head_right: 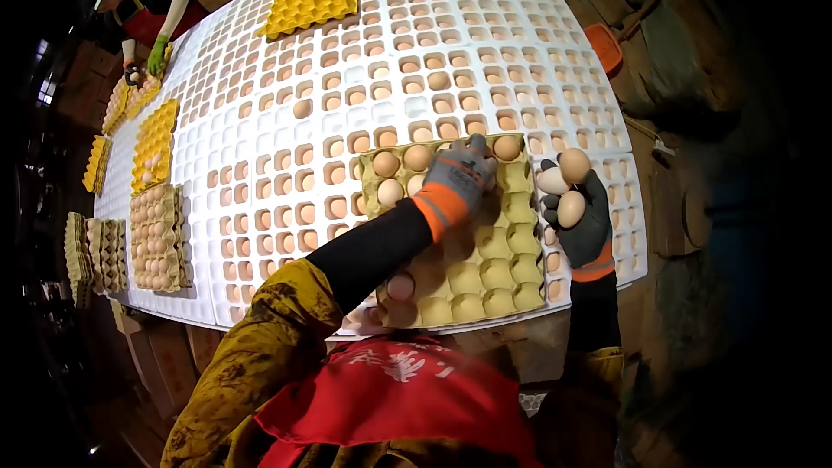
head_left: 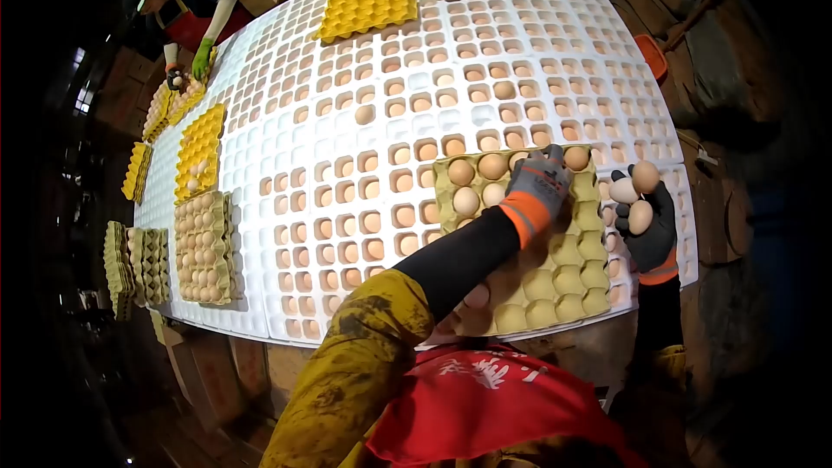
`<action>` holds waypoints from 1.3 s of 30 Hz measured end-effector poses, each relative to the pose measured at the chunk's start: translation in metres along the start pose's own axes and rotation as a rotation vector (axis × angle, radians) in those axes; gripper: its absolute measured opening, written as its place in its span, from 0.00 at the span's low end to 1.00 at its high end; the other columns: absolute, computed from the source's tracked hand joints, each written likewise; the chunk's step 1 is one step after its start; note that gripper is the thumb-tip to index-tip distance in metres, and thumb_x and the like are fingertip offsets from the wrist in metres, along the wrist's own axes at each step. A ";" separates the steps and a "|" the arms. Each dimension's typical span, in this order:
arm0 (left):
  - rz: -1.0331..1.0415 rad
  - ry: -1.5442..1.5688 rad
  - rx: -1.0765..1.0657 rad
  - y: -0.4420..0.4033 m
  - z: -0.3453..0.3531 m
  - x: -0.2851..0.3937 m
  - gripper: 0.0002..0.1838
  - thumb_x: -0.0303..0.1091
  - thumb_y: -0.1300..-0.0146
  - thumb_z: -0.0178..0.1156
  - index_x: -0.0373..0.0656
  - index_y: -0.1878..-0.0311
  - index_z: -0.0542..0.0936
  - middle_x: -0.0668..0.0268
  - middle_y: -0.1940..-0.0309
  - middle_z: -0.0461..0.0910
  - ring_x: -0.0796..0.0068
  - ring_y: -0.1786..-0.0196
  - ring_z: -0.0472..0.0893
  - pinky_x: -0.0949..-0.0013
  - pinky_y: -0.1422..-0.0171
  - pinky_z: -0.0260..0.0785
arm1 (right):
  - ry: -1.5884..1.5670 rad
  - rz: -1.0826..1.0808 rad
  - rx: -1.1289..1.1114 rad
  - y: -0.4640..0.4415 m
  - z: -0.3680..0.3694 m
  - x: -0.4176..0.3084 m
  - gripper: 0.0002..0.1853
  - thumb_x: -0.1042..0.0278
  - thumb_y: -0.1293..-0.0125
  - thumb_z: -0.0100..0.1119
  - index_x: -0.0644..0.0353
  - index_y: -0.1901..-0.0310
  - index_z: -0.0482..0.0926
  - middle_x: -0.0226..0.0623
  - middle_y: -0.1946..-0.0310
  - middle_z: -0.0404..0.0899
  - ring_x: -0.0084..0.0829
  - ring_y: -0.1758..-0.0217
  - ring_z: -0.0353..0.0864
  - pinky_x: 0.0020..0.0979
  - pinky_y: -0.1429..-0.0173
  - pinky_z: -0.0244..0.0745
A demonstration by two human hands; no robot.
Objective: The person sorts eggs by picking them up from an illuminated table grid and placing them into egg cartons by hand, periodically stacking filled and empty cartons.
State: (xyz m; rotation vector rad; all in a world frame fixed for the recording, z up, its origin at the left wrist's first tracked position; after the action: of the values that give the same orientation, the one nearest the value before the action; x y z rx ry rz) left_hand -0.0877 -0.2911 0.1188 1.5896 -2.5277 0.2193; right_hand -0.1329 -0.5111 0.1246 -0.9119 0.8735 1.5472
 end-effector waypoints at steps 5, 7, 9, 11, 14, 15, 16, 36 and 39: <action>-0.290 1.347 -0.125 0.061 -0.037 -0.105 0.23 0.50 0.30 0.59 0.40 0.46 0.81 0.63 0.59 0.80 0.69 0.56 0.80 0.68 0.50 0.73 | -0.071 0.035 -0.144 -0.026 0.051 -0.005 0.27 0.68 0.28 0.60 0.63 0.31 0.66 0.42 0.38 0.75 0.21 0.60 0.78 0.23 0.59 0.76; -0.535 2.100 -0.169 0.099 -0.008 -0.174 0.25 0.51 0.26 0.52 0.37 0.45 0.80 0.64 0.63 0.81 0.73 0.61 0.79 0.68 0.61 0.73 | 0.192 -0.021 -0.213 -0.045 0.099 -0.003 0.30 0.62 0.31 0.64 0.64 0.31 0.67 0.40 0.38 0.75 0.21 0.57 0.78 0.23 0.58 0.76; -0.824 1.562 0.153 0.135 -0.025 -0.225 0.24 0.52 0.29 0.58 0.39 0.45 0.81 0.65 0.66 0.83 0.74 0.77 0.77 0.70 0.73 0.70 | 0.443 -0.145 -0.305 -0.073 0.143 0.010 0.20 0.67 0.28 0.57 0.63 0.37 0.72 0.36 0.45 0.79 0.19 0.63 0.76 0.22 0.65 0.73; -0.857 1.249 0.291 0.153 -0.020 -0.276 0.22 0.44 0.34 0.67 0.38 0.45 0.81 0.65 0.63 0.81 0.75 0.67 0.81 0.71 0.70 0.73 | 0.427 0.390 -0.172 -0.120 0.204 0.017 0.20 0.66 0.31 0.62 0.63 0.40 0.75 0.32 0.51 0.81 0.20 0.60 0.77 0.23 0.60 0.76; -0.567 0.686 0.501 0.147 -0.009 -0.327 0.21 0.42 0.39 0.71 0.40 0.47 0.82 0.61 0.58 0.81 0.68 0.58 0.81 0.66 0.56 0.76 | 0.986 0.005 -0.385 -0.185 0.238 0.098 0.23 0.55 0.42 0.70 0.55 0.47 0.79 0.36 0.55 0.82 0.33 0.54 0.82 0.35 0.51 0.79; -0.516 0.550 0.532 0.137 -0.018 -0.328 0.21 0.41 0.41 0.72 0.41 0.48 0.82 0.60 0.56 0.80 0.65 0.55 0.81 0.64 0.51 0.76 | 1.249 -0.135 -0.420 -0.202 0.248 0.121 0.25 0.50 0.45 0.71 0.53 0.49 0.80 0.38 0.54 0.82 0.39 0.52 0.82 0.39 0.48 0.79; -0.543 0.486 0.519 0.127 -0.016 -0.332 0.21 0.41 0.44 0.73 0.43 0.49 0.83 0.58 0.52 0.78 0.59 0.52 0.80 0.61 0.45 0.74 | 1.363 -0.156 -0.421 -0.211 0.262 0.137 0.27 0.46 0.47 0.71 0.51 0.48 0.80 0.41 0.49 0.79 0.43 0.50 0.82 0.41 0.46 0.78; -0.365 0.723 0.751 0.134 0.033 -0.418 0.31 0.19 0.39 0.51 0.48 0.30 0.72 0.56 0.45 0.76 0.64 0.43 0.74 0.63 0.41 0.70 | 1.567 -0.377 -0.547 -0.249 0.201 0.187 0.22 0.67 0.30 0.59 0.49 0.35 0.75 0.37 0.33 0.72 0.30 0.34 0.75 0.33 0.35 0.74; -0.334 0.398 0.602 0.136 0.048 -0.421 0.29 0.21 0.39 0.53 0.48 0.32 0.74 0.53 0.38 0.74 0.50 0.36 0.71 0.52 0.30 0.63 | 0.941 0.109 -0.322 -0.232 0.225 0.150 0.23 0.65 0.29 0.60 0.50 0.34 0.74 0.37 0.35 0.74 0.31 0.36 0.76 0.34 0.34 0.74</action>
State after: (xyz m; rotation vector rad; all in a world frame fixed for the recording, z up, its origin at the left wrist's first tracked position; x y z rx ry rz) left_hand -0.0324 0.1285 -0.0186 1.8831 -1.9486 1.2051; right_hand 0.0553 -0.2135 0.0734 -1.9263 1.3481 1.3392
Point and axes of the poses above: each hand's wrist, its own y-axis away from the middle knuckle, its own z-axis out of the palm, x = y × z, the point moved 1 cm from there along -y, towards the middle knuckle
